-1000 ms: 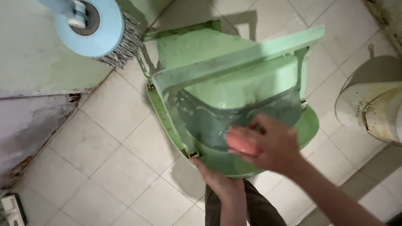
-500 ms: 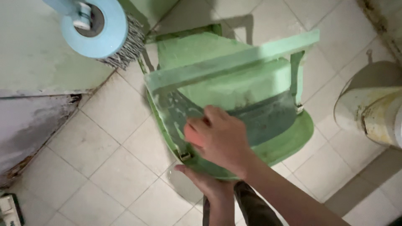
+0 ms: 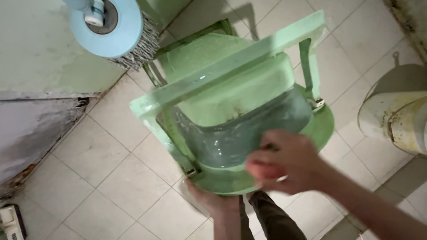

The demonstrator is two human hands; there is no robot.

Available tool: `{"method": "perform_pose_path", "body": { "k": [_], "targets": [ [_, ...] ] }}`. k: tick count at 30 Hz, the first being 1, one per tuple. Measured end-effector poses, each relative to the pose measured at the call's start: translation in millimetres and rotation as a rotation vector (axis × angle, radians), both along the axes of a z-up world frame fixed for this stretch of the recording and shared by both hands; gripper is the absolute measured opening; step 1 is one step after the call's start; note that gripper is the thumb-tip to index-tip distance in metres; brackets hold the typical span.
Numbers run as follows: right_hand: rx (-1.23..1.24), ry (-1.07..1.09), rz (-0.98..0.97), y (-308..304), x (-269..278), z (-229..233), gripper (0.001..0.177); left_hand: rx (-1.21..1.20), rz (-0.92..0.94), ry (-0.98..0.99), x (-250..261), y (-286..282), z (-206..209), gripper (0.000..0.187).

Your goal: The person scrubs a light green plastic basin with a pink sponge, repeatedly rinsing it with water from a bucket. They clean the interior, exterior, and rim of the basin, turning it over to access all surfaces.

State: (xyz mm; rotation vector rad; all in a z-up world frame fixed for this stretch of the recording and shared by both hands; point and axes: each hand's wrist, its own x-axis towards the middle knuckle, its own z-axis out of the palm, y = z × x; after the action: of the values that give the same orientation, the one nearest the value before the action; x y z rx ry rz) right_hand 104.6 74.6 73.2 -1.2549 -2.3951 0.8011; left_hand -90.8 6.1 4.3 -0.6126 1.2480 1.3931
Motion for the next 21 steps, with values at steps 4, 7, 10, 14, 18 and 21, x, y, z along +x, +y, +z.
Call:
{"method": "perform_pose_path", "body": {
  "k": [4,7,10,14,18,21],
  "targets": [
    [-0.016,-0.101,-0.064,-5,-89,0,0.023,0.26,-0.024,-0.225,12,-32,-30,0.083],
    [0.034,-0.101,-0.14,-2,-138,2,0.026,0.213,-0.111,0.196,15,-46,-52,0.062],
    [0.007,-0.007,-0.074,-1,-135,0,0.022,0.671,0.065,0.168,4,-37,-58,0.055],
    [-0.153,0.059,0.115,-2,-60,-12,0.019,0.041,-0.104,0.024,-31,-18,-32,0.065],
    [-0.276,0.143,-0.211,22,18,-17,0.027,-0.08,-0.035,-0.035,-56,7,-7,0.065],
    [-0.323,0.091,-0.282,30,20,0,0.033,-0.082,-0.018,-0.047,-57,11,-6,0.064]
  ]
}}
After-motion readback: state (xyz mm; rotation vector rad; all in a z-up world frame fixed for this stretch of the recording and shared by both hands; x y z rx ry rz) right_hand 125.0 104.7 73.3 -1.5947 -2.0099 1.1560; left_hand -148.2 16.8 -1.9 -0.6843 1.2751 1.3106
